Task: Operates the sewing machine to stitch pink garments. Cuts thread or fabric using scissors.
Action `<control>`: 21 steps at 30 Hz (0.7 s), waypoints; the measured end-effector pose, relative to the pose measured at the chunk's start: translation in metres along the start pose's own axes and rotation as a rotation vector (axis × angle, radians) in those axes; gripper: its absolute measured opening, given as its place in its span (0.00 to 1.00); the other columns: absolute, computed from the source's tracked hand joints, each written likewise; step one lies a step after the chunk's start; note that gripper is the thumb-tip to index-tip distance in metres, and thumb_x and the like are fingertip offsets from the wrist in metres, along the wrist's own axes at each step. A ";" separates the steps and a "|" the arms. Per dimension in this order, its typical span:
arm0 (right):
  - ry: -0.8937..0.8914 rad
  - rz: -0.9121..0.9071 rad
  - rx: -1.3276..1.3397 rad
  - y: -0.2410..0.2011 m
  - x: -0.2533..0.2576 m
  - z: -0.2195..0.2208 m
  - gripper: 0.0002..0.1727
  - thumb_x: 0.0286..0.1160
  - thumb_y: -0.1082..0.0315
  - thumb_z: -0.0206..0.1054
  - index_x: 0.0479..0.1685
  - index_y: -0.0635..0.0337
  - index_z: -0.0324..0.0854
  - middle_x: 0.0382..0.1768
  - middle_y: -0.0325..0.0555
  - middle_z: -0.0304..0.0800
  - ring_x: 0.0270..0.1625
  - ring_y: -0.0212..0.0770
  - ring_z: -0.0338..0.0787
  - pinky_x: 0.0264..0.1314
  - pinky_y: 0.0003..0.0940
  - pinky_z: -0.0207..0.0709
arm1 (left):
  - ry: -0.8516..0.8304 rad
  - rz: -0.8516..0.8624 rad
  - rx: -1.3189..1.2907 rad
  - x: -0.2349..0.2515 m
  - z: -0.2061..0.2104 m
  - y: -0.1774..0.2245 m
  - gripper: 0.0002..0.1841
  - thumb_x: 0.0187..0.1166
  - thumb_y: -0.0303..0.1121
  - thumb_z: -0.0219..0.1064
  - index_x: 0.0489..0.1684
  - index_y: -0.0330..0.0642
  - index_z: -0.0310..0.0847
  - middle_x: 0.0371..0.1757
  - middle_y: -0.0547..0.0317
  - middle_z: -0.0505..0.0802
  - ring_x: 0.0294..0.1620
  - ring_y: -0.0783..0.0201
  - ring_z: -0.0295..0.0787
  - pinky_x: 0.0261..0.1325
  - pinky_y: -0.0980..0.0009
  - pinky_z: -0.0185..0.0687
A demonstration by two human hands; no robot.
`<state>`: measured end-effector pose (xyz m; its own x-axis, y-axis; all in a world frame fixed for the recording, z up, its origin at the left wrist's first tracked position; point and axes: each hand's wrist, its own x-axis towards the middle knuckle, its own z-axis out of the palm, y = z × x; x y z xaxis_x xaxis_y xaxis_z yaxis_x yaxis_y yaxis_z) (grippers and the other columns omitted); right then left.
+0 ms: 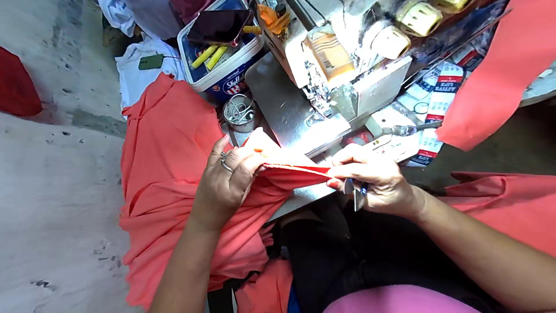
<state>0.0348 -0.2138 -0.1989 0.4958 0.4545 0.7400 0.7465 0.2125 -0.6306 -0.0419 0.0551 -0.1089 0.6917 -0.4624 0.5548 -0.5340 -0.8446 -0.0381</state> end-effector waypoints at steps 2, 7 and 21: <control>0.013 0.008 0.002 0.000 -0.001 0.001 0.08 0.75 0.72 0.66 0.37 0.68 0.88 0.35 0.46 0.80 0.40 0.22 0.78 0.45 0.08 0.71 | 0.001 -0.034 -0.022 0.001 0.002 0.002 0.08 0.89 0.31 0.60 0.44 0.35 0.79 0.43 0.46 0.90 0.54 0.58 0.90 0.83 0.59 0.64; 0.019 0.014 0.000 0.000 -0.002 0.002 0.06 0.74 0.74 0.66 0.37 0.69 0.87 0.36 0.47 0.81 0.41 0.22 0.79 0.46 0.08 0.72 | -0.013 -0.091 -0.019 0.004 0.003 0.005 0.10 0.86 0.30 0.63 0.47 0.30 0.86 0.44 0.41 0.92 0.54 0.53 0.88 0.71 0.65 0.74; 0.093 0.104 -0.053 -0.004 0.010 0.002 0.06 0.70 0.78 0.67 0.39 0.72 0.88 0.36 0.49 0.91 0.41 0.24 0.86 0.49 0.13 0.78 | -0.281 -0.292 -0.240 0.024 -0.003 -0.006 0.11 0.82 0.33 0.59 0.40 0.35 0.85 0.43 0.51 0.90 0.49 0.61 0.87 0.56 0.61 0.76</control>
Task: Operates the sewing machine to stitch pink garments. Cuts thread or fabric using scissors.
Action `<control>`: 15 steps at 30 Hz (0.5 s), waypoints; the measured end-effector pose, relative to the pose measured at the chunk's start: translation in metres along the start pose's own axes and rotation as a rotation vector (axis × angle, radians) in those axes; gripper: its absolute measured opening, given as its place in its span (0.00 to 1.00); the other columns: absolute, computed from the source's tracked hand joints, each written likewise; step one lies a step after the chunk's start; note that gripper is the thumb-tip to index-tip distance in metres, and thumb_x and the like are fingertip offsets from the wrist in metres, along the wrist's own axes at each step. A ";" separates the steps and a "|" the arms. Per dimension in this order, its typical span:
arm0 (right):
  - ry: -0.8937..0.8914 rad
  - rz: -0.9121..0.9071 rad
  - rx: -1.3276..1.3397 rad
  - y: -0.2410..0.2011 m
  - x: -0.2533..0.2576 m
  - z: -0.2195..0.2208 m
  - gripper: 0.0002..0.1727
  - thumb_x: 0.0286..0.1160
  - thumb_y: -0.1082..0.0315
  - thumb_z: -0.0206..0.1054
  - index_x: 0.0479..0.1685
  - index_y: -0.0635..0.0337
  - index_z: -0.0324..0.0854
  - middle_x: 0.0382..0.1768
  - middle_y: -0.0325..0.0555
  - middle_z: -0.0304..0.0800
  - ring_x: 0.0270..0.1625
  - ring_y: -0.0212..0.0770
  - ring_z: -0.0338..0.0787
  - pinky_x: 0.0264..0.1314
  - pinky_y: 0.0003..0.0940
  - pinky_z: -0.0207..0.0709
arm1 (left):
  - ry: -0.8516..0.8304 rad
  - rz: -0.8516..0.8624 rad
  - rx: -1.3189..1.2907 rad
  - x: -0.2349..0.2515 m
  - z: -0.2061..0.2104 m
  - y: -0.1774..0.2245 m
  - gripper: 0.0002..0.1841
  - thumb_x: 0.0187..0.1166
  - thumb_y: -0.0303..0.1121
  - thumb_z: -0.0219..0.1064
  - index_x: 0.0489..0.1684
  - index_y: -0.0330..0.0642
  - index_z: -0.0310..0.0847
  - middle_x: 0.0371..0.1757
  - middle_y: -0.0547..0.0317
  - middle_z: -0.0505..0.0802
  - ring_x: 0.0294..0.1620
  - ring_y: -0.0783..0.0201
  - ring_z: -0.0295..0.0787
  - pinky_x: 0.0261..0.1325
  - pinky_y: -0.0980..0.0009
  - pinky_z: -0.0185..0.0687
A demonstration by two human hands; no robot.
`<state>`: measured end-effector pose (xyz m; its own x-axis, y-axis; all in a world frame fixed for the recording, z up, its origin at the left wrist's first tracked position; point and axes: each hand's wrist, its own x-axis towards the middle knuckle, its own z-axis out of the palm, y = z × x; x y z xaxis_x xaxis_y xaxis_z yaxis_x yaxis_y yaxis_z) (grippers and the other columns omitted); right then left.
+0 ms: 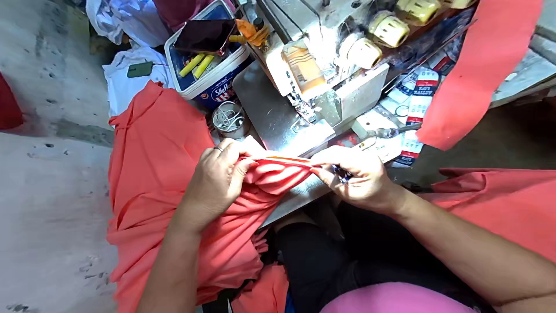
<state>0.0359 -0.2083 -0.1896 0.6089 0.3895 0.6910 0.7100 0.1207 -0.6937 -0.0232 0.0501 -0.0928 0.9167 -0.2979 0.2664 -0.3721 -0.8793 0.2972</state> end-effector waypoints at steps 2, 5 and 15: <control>0.043 0.039 -0.041 -0.002 0.003 0.002 0.07 0.69 0.76 0.69 0.42 0.72 0.88 0.36 0.47 0.92 0.40 0.20 0.85 0.49 0.10 0.77 | -0.062 -0.077 -0.128 0.004 -0.004 -0.005 0.09 0.80 0.33 0.61 0.42 0.38 0.85 0.40 0.61 0.88 0.43 0.76 0.84 0.51 0.78 0.78; 0.062 0.051 -0.096 -0.001 0.007 0.006 0.06 0.70 0.75 0.69 0.42 0.69 0.87 0.37 0.47 0.92 0.41 0.23 0.88 0.49 0.12 0.79 | -0.120 -0.180 -0.169 0.005 -0.006 -0.009 0.06 0.79 0.34 0.63 0.43 0.43 0.84 0.36 0.70 0.89 0.37 0.84 0.84 0.45 0.84 0.80; -0.048 -0.092 -0.205 -0.024 0.029 0.001 0.09 0.76 0.71 0.65 0.45 0.67 0.87 0.35 0.49 0.93 0.38 0.29 0.88 0.48 0.16 0.78 | 0.035 0.118 0.006 0.020 0.012 0.048 0.13 0.82 0.38 0.64 0.43 0.39 0.92 0.37 0.52 0.95 0.39 0.58 0.94 0.43 0.61 0.87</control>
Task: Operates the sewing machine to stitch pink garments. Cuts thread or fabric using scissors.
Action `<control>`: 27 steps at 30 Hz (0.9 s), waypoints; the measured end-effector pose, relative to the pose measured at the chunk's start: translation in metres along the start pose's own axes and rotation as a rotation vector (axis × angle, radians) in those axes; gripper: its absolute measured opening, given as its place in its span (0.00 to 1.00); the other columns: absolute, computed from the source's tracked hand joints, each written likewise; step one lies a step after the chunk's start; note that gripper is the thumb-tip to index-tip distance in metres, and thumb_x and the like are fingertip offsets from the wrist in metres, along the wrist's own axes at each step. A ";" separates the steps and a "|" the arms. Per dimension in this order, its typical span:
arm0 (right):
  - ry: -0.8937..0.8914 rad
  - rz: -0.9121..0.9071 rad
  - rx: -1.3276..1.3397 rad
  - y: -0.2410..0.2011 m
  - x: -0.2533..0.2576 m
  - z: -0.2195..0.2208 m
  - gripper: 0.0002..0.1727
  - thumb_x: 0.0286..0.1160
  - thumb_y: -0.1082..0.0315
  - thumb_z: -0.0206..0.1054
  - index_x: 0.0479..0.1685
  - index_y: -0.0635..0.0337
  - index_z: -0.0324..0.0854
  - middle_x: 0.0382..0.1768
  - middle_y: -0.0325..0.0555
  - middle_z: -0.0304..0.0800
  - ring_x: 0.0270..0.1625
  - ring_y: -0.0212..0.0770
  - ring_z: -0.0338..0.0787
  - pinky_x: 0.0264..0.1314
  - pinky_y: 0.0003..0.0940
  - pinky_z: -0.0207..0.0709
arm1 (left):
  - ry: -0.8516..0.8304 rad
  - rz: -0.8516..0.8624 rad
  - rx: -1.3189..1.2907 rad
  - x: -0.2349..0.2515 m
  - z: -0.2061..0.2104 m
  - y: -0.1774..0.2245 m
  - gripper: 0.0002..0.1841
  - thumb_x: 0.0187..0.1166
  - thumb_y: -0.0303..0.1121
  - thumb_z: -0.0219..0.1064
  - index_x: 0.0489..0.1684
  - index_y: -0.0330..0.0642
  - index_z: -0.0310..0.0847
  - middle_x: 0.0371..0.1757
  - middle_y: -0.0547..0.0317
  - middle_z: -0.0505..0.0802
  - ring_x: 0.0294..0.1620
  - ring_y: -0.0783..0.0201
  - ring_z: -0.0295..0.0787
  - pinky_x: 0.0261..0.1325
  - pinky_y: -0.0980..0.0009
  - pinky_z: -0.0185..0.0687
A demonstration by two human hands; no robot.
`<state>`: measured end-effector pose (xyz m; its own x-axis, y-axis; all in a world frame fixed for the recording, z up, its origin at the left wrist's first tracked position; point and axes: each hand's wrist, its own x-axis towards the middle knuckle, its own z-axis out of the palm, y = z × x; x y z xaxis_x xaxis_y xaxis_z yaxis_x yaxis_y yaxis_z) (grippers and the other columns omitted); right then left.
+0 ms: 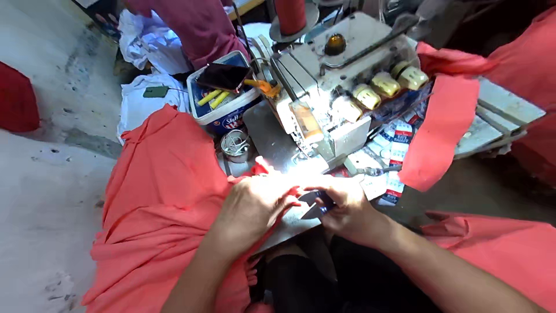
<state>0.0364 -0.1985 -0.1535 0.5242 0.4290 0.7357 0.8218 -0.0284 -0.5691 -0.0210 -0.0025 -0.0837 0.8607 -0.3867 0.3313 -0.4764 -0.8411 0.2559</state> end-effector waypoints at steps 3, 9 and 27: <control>0.029 -0.018 -0.043 -0.003 0.011 -0.002 0.09 0.72 0.72 0.66 0.45 0.67 0.85 0.36 0.49 0.92 0.41 0.25 0.88 0.50 0.11 0.76 | -0.039 0.000 -0.017 0.008 -0.010 0.000 0.11 0.80 0.33 0.65 0.43 0.36 0.90 0.38 0.48 0.94 0.40 0.52 0.94 0.45 0.57 0.88; 0.010 -0.095 -0.057 -0.011 0.027 0.000 0.10 0.68 0.74 0.65 0.46 0.66 0.83 0.34 0.49 0.90 0.37 0.28 0.86 0.44 0.12 0.76 | -0.159 0.028 -0.132 0.023 -0.033 0.001 0.11 0.81 0.32 0.65 0.45 0.31 0.87 0.39 0.43 0.93 0.41 0.49 0.94 0.45 0.52 0.86; 0.161 0.100 -0.212 0.029 -0.005 0.025 0.15 0.69 0.70 0.64 0.50 0.68 0.90 0.39 0.51 0.97 0.39 0.36 0.95 0.43 0.28 0.86 | 0.206 -0.262 -0.425 0.067 -0.059 -0.052 0.08 0.84 0.29 0.60 0.49 0.36 0.82 0.32 0.66 0.85 0.28 0.82 0.78 0.34 0.84 0.75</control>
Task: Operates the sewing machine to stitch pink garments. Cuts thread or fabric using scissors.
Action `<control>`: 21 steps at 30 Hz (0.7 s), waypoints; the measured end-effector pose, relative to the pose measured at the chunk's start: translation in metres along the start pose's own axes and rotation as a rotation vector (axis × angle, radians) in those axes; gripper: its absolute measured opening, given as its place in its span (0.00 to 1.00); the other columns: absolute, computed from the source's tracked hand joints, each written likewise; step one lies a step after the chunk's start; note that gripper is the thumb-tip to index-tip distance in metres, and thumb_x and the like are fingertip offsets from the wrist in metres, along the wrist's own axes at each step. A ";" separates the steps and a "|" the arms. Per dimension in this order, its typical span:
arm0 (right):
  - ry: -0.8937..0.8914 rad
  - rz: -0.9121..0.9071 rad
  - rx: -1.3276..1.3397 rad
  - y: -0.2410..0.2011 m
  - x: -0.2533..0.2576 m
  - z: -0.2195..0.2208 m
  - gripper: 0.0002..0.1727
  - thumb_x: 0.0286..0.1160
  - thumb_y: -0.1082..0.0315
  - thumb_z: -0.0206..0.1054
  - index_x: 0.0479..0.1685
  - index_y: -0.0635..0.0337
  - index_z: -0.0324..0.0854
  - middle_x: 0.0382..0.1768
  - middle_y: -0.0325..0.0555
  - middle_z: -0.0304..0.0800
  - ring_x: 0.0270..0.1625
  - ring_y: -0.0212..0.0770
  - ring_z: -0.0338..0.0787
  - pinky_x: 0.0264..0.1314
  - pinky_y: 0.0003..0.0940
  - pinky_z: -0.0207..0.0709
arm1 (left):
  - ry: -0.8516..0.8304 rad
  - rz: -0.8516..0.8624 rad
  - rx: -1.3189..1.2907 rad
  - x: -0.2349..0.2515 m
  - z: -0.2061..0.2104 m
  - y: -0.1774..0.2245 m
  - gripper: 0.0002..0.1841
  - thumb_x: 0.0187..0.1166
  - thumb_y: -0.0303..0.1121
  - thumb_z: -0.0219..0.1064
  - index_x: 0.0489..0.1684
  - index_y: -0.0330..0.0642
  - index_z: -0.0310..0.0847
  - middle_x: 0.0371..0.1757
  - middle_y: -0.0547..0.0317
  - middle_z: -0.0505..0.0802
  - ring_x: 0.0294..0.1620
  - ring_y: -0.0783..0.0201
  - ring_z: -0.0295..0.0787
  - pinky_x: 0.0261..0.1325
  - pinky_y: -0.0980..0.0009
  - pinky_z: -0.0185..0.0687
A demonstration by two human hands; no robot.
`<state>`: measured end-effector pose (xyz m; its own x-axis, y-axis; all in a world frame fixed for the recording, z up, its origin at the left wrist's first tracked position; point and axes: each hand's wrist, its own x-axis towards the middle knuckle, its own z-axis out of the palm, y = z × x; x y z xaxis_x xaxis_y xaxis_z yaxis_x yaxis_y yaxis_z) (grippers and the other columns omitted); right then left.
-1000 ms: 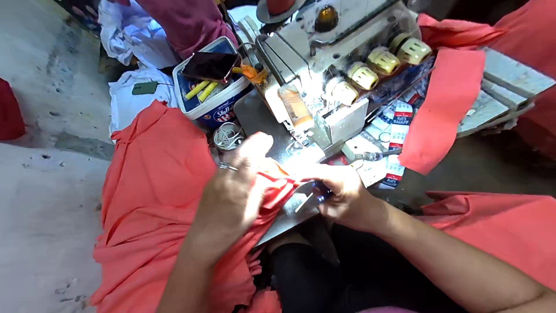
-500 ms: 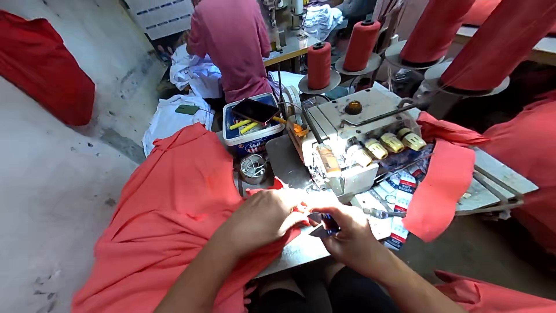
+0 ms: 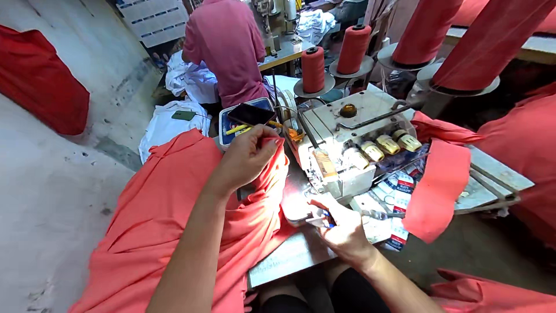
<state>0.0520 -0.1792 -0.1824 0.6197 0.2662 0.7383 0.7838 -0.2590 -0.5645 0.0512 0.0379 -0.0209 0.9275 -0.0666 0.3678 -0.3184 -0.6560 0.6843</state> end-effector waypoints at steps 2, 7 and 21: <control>0.018 -0.040 -0.005 0.004 -0.003 0.002 0.15 0.71 0.69 0.63 0.48 0.66 0.91 0.37 0.49 0.96 0.37 0.36 0.94 0.41 0.28 0.85 | 0.018 0.021 -0.089 0.007 0.003 -0.002 0.06 0.84 0.27 0.59 0.49 0.36 0.81 0.34 0.68 0.86 0.32 0.84 0.80 0.39 0.86 0.78; 0.059 -0.075 0.000 0.006 -0.004 0.006 0.13 0.76 0.69 0.62 0.47 0.66 0.91 0.37 0.49 0.97 0.38 0.34 0.94 0.44 0.25 0.84 | 0.045 0.025 -0.144 0.014 0.010 -0.002 0.05 0.85 0.27 0.59 0.48 0.37 0.80 0.33 0.69 0.86 0.31 0.85 0.80 0.38 0.87 0.77; -0.013 0.082 0.193 -0.011 0.002 -0.017 0.09 0.75 0.72 0.65 0.40 0.70 0.89 0.35 0.50 0.94 0.39 0.24 0.90 0.49 0.14 0.80 | -0.115 0.176 -0.066 -0.072 0.013 0.011 0.06 0.85 0.32 0.62 0.51 0.40 0.75 0.38 0.69 0.87 0.39 0.84 0.86 0.47 0.83 0.85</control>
<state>0.0437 -0.1912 -0.1681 0.6815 0.2640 0.6825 0.7230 -0.0983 -0.6839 -0.0168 0.0251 -0.0483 0.8716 -0.2632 0.4135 -0.4859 -0.5761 0.6573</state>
